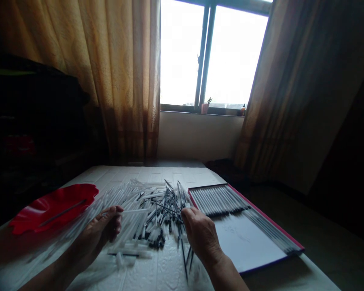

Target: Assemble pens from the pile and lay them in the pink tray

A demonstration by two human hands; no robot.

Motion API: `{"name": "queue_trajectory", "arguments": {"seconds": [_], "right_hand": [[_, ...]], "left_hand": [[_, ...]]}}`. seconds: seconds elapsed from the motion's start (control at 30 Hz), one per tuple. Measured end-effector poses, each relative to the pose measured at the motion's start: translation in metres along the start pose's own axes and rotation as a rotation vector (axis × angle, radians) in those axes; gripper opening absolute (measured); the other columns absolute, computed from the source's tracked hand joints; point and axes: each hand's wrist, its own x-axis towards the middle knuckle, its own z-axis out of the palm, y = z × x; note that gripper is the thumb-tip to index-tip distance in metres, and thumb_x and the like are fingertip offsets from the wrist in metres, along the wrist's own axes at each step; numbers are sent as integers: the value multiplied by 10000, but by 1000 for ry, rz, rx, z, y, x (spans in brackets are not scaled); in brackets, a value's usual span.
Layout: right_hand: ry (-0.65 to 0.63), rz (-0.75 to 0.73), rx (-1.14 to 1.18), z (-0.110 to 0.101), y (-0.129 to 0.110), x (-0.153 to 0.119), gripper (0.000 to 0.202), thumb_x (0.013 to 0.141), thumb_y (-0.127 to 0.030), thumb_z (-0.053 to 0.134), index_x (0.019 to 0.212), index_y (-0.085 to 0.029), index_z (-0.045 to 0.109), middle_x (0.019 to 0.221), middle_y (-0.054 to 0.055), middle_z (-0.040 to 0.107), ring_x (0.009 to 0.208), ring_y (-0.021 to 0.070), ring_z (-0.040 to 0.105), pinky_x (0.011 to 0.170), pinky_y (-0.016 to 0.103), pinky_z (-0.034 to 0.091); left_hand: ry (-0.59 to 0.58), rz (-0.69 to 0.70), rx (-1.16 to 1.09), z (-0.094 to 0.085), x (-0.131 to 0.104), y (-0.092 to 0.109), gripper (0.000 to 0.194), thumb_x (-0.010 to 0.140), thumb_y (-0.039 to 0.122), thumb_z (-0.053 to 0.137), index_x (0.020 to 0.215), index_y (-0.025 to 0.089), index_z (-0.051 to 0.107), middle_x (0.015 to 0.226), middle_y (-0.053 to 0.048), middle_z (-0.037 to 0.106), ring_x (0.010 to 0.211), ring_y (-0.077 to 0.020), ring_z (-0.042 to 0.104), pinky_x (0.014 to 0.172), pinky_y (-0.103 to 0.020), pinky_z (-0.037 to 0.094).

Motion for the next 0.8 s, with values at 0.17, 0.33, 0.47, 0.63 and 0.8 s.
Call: {"name": "queue_trajectory", "arguments": {"seconds": [0.17, 0.33, 0.47, 0.63, 0.8], "right_hand": [[1, -46, -9, -8, -5, 2, 345, 1010, -291, 320, 833, -219, 608, 746, 27, 646, 641, 160, 631, 583, 232, 377], [-27, -60, -14, -7, -9, 1, 303, 995, -252, 364, 818, -218, 607, 755, 26, 651, 671, 168, 641, 604, 233, 390], [-34, -62, -5, -8, -9, 1, 278, 987, -254, 391, 828, -219, 616, 763, 28, 659, 674, 165, 642, 600, 225, 395], [-42, -69, 11, -8, -10, 1, 284, 988, -252, 382, 839, -223, 623, 776, 33, 665, 690, 155, 637, 615, 219, 404], [-61, -64, 13, -7, -11, 1, 295, 992, -249, 376, 824, -218, 616, 766, 32, 655, 685, 151, 624, 617, 219, 399]], "left_hand": [[73, -37, -87, -5, 6, 3, 317, 692, 416, 793, 820, 167, 643, 586, 51, 585, 450, -101, 572, 390, -172, 396], [84, -68, -125, -4, 6, 6, 308, 684, 391, 801, 807, 161, 638, 568, 54, 569, 440, -95, 555, 385, -170, 394], [86, -81, -135, -4, 5, 7, 277, 717, 378, 781, 811, 160, 638, 566, 55, 558, 442, -94, 552, 388, -169, 390], [85, -90, -131, -6, 7, 8, 274, 730, 387, 766, 800, 157, 635, 555, 62, 543, 425, -88, 533, 383, -169, 374], [69, -89, -119, -8, 9, 7, 278, 731, 393, 760, 808, 158, 634, 555, 66, 532, 424, -89, 524, 387, -173, 360]]}}
